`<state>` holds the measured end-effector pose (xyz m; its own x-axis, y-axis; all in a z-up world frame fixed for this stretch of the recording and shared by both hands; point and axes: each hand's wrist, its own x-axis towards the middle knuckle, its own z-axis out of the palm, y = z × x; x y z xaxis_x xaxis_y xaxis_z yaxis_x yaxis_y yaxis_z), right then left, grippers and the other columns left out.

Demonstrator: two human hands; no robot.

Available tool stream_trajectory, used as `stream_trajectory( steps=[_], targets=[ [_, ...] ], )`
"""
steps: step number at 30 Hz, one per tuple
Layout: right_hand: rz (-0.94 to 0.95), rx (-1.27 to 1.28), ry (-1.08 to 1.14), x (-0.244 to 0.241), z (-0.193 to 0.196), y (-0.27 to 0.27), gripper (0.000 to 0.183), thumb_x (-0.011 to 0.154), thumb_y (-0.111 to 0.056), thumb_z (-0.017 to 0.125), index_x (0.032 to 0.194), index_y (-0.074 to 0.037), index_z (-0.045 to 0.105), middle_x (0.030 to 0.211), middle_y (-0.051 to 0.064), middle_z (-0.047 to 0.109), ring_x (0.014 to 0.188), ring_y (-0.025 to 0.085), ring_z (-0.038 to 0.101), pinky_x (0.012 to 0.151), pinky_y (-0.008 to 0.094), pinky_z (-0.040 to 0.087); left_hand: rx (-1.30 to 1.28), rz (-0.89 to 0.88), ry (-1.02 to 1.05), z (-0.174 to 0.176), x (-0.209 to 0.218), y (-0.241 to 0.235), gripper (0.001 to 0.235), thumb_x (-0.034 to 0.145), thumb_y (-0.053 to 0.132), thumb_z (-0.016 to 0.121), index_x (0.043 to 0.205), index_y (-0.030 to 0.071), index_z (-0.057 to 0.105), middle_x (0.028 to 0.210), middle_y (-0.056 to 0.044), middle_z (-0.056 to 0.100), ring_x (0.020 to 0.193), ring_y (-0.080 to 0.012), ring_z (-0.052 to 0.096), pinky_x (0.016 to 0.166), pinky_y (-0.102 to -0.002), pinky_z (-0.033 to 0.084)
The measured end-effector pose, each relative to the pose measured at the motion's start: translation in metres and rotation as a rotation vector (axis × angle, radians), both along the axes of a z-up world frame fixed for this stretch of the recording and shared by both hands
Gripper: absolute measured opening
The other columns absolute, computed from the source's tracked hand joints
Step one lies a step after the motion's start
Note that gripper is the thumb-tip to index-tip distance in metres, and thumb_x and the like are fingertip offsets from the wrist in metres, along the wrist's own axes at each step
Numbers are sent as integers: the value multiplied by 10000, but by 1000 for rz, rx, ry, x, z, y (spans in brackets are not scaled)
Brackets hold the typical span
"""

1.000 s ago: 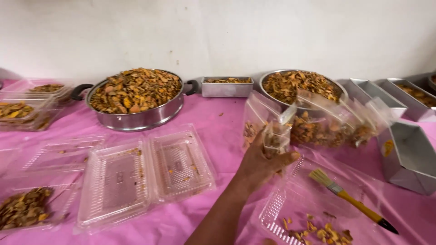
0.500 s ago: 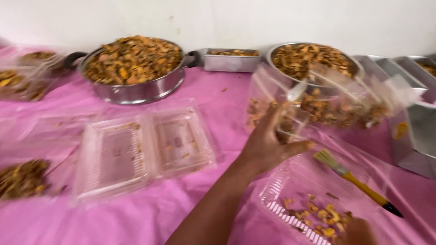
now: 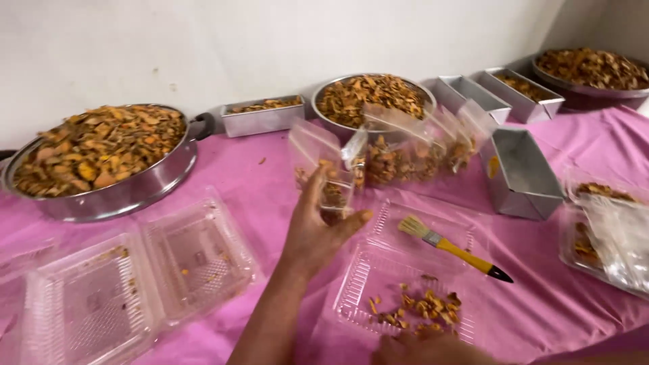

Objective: Packaging dried herbs into small plastic bags and using a brush to gather stray pieces.

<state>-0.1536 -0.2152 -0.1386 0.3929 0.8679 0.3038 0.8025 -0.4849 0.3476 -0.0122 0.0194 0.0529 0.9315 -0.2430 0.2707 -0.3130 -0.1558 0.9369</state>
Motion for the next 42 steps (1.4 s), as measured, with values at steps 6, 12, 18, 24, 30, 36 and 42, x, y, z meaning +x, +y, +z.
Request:
stream_trajectory(
  steps=[6,12,18,24,30,36,42],
  targets=[
    [-105,82,7,12,56,19,246,1008,-188,565,1225,-114,656,989,60,647,710,184,708,554,336,626,-439,-171,167,-18,15,2,672,725,441,775,1278,174,504,1095,-87,603,924,-224,621,794,-367,561],
    [-99,194,248,25,68,58,349,1001,-108,574,1323,27,568,1332,192,623,1140,293,656,757,435,604,-720,-325,45,-27,24,8,816,773,461,812,1430,72,528,1121,-79,682,967,-214,638,774,-337,546],
    [-91,146,279,57,91,22,652,700,88,528,1347,50,603,1403,187,619,1261,355,573,1052,419,475,-187,-88,163,12,-5,3,1058,626,544,732,1560,212,362,1441,-145,575,1201,-296,659,967,-468,609],
    [-371,32,338,79,75,-2,516,921,-175,646,1400,-8,551,1386,121,587,1312,341,496,1099,522,369,172,-32,-325,-24,16,-7,1092,729,679,644,1580,121,250,1610,-184,396,1434,-360,455,1078,-583,460],
    [-358,339,646,77,92,20,429,884,-13,584,1307,-60,636,1205,102,643,1093,292,649,964,406,503,178,-47,-519,-38,20,-11,1014,804,565,725,1559,54,279,1592,-244,414,1450,-392,447,1145,-546,418],
    [-213,188,695,93,111,55,481,1020,-307,572,1439,-70,561,1504,166,494,1382,362,399,1134,502,302,145,-43,-647,-45,24,-14,979,819,457,801,1539,5,316,1581,-254,440,1463,-399,461,1176,-502,434],
    [-143,314,745,97,103,56,31,923,-77,641,926,-62,667,979,61,619,917,262,597,823,400,495,193,13,-714,-48,26,-13,1015,792,449,843,1523,-12,310,1502,-260,515,1339,-391,581,1110,-516,505]
  ],
)
